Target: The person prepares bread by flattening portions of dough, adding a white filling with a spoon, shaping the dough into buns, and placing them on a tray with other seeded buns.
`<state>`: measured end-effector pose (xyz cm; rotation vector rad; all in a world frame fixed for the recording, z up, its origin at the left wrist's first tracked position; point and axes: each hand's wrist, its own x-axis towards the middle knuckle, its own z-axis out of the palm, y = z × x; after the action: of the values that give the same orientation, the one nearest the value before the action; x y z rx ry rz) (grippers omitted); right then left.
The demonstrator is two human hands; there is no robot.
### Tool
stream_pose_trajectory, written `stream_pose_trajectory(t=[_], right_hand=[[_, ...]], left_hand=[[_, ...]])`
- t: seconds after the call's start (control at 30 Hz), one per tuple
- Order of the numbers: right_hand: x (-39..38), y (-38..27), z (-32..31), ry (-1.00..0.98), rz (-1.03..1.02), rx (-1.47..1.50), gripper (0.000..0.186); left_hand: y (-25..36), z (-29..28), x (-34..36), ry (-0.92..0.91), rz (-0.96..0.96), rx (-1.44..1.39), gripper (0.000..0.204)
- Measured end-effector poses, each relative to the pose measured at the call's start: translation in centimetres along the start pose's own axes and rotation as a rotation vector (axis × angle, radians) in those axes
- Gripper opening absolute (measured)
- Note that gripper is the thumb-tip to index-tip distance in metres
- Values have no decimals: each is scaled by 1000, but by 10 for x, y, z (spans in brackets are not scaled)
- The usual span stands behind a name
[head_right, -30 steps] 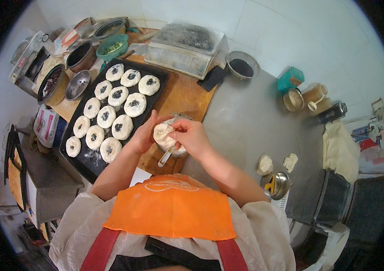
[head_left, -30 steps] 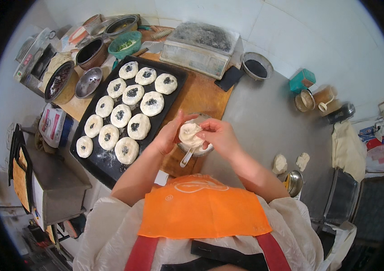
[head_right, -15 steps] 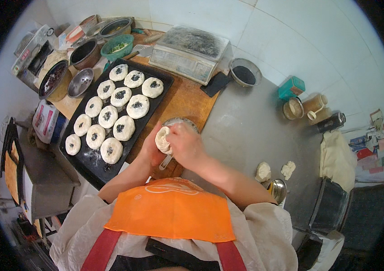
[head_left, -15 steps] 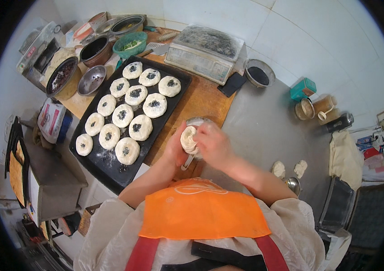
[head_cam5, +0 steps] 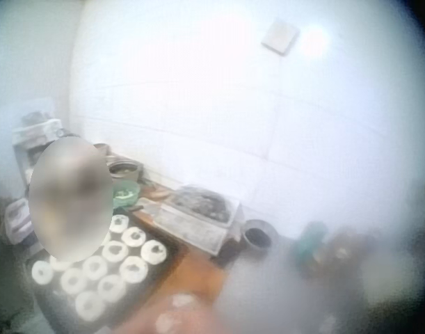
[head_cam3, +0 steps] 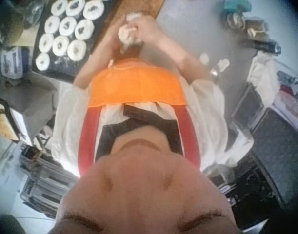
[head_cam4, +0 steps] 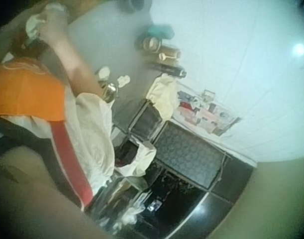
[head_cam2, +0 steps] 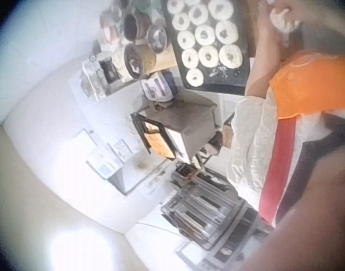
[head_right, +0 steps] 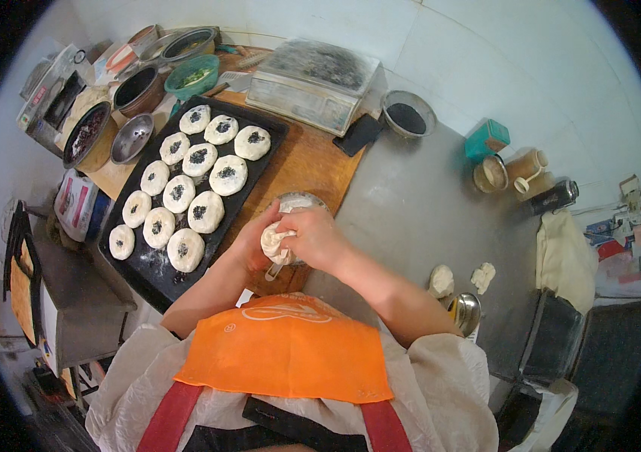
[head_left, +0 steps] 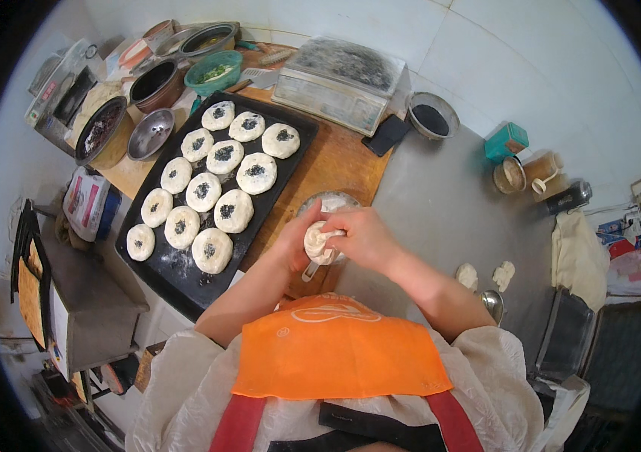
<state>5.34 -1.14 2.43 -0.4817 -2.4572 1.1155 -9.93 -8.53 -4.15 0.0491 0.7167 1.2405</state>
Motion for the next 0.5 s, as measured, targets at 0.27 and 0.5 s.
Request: stream_pose_trajectory(t=[0.27,0.5], right_hand=[[3,-14,-1,123,-61,-109,18],[3,-29,-12,176,403,533,19]], left_hand=[[16,27,-11,71,-48,33,56],[15,42,-33,-26,409,8,60]])
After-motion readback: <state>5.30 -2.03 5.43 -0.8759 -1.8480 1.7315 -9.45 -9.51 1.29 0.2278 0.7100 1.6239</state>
